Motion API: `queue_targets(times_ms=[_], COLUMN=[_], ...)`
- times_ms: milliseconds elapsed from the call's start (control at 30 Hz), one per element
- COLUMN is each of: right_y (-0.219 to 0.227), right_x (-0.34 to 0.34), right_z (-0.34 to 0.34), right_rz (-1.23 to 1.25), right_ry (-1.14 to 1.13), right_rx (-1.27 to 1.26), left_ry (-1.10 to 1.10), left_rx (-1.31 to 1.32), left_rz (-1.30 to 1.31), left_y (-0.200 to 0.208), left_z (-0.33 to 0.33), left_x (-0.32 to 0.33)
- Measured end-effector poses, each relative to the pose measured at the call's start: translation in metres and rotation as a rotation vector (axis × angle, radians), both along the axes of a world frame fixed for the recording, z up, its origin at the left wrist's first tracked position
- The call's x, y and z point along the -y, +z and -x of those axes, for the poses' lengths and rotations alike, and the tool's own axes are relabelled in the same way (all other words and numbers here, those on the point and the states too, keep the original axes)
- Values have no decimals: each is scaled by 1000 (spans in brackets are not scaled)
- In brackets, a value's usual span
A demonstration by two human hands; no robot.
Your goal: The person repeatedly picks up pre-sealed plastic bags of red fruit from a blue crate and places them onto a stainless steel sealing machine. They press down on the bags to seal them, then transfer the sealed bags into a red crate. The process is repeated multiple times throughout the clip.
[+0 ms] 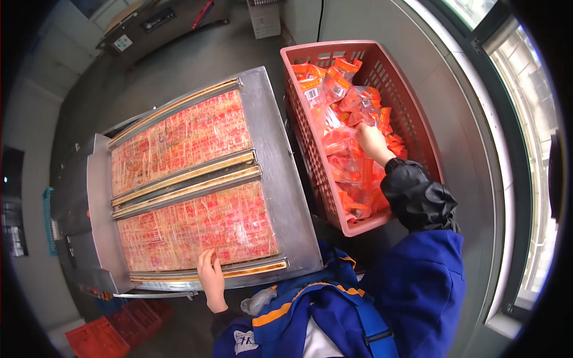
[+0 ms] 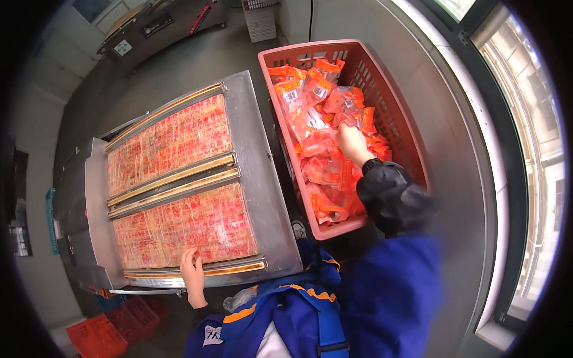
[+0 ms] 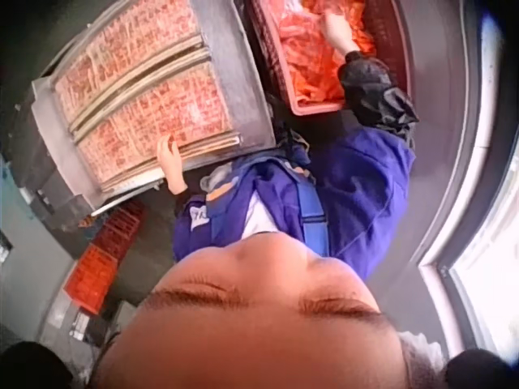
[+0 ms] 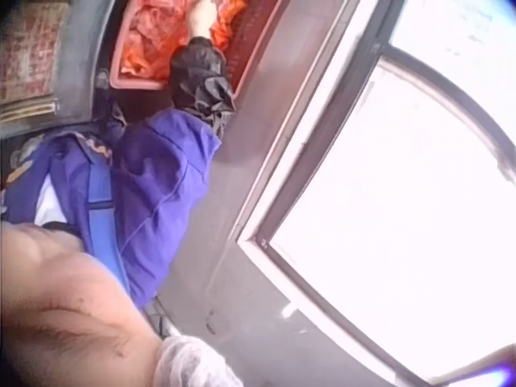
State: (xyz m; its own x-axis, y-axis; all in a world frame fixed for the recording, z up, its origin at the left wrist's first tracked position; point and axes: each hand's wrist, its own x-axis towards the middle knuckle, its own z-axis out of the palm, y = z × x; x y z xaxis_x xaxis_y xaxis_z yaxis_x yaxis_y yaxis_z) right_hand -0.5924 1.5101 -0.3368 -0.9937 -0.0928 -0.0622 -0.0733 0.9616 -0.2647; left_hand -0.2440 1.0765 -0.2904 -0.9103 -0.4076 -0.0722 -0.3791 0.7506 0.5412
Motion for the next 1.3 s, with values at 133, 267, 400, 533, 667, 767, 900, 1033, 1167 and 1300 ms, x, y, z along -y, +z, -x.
queue_targets(times_ms=[133, 267, 400, 533, 667, 767, 900, 1033, 1167, 1300], right_y=[24, -46, -47, -11, -28, -26, 14, 118, 255, 320], right_x=[-2, -59, -52, -23, -34, -30, -5, 17, 94, 182], right_z=[20, 78, 93, 65, 53, 45, 37, 23, -47, -108], right_rz=[144, 9, -197, -100, -38, -120, -62, -47, -74, 86], right_ry=[-94, -200, -37, -211, -342, -350, -390, -311, -298, -199], right_rx=[-81, 51, 212, 75, 28, -60, -259, -503, -534, -608], left_ry=[27, 49, 107, 188, 215, 191, 115, 30, -101, -162], left_rx=[5, 56, 35, 33, -2, -15, -57, -95, -128, -163], left_rz=[-15, 18, 72, 105, 76, 35, -33, -9, -8, -40], left_y=[19, 34, 52, 51, 43, 37, 27, 25, 24, 42], left_z=[6, 0, -27, -59, -75, -79, -84, -77, -72, -71], left_x=[-17, -21, -17, -9, 6, 25, 68, 135, 191, 227])
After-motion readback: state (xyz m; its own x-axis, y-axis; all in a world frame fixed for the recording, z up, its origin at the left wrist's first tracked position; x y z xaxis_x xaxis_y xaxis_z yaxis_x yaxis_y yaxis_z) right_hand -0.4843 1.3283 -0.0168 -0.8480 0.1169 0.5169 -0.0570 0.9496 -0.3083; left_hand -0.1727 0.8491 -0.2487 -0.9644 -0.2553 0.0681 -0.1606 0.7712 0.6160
